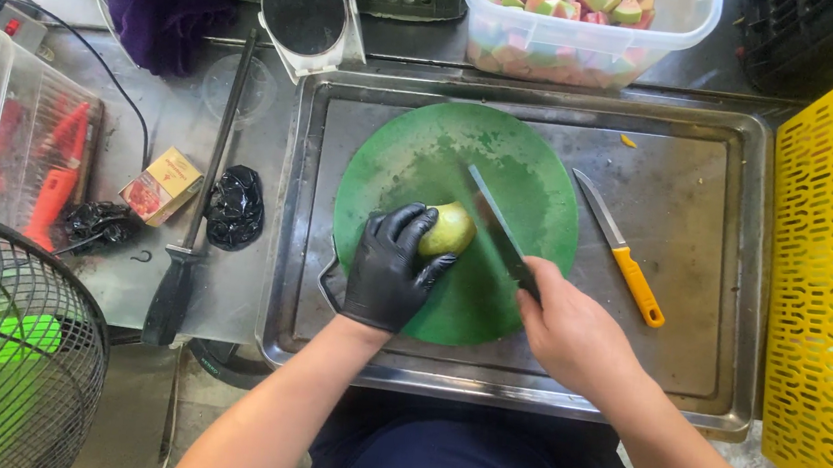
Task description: The person cuts guavas on a green cutting board using a knife. They slice the fruit into wedges and place the pieces into a clear plastic container. The person repeats this process with multiple guavas.
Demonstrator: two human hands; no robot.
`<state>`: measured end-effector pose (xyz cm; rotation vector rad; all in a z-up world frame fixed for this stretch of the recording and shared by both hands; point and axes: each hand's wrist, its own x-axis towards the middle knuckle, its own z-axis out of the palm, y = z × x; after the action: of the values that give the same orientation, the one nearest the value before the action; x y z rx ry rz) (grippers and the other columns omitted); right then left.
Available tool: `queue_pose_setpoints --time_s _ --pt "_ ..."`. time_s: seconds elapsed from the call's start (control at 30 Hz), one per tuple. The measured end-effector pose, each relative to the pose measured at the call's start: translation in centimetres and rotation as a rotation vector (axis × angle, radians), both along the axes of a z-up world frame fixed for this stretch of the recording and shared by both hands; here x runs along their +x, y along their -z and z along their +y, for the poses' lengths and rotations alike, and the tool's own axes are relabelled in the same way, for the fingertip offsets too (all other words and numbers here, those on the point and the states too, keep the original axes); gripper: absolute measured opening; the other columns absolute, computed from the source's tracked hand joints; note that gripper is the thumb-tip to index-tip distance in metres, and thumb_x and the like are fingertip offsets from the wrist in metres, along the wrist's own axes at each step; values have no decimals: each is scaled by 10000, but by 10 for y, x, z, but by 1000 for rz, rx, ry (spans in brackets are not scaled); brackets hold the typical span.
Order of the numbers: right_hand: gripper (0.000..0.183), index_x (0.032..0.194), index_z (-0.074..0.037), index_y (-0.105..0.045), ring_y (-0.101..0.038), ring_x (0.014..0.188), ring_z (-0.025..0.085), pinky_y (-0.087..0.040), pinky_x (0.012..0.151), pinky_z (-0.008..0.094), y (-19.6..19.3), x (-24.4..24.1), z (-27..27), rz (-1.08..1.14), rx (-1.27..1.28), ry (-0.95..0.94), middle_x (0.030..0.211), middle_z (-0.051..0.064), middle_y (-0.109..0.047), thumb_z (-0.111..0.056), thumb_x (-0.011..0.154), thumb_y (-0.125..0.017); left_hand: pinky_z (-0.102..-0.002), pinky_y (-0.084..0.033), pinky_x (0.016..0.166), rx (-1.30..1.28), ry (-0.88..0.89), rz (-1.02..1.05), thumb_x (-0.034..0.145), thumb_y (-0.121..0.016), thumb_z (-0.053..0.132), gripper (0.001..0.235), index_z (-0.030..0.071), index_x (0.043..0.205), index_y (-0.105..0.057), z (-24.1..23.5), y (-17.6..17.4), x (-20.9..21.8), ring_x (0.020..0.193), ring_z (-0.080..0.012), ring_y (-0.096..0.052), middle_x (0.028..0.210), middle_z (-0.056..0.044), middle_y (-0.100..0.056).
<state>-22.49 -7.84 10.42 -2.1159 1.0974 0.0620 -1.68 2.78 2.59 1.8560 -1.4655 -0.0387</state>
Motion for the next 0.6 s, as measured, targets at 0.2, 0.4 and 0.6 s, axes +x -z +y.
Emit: queue_pose_setpoints --time_s 0.2,0.4,0.6 --pt "330 1222 -30 -560 -693 841 417 -553 691 495 -14 -11 25 -114 -203 -109 951 229 -713 -160 923 -610 -469 -489 1024 -20 -21 41 827 -858 252 531 62 1267 -628 1 6 -4 1167 -370 -584 1300 -150 -623" --pt "343 1209 10 -550 -694 810 403 -558 662 473 -21 -12 27 -114 -245 -184 948 215 -710 -135 906 -618 -462 -492 1027 -15 -26 57 817 -864 238 526 67 1258 -633 0 3 -3 1169 -364 -587 1292 -140 -627" --pt "348 1205 20 -538 -696 757 392 -560 631 463 -20 -18 31 -77 -286 -221 890 218 -705 -150 910 -612 -472 -486 1013 -16 -13 47 815 -866 238 528 62 1254 -632 -1 4 -1 1159 -370 -583 1291 -151 -624"
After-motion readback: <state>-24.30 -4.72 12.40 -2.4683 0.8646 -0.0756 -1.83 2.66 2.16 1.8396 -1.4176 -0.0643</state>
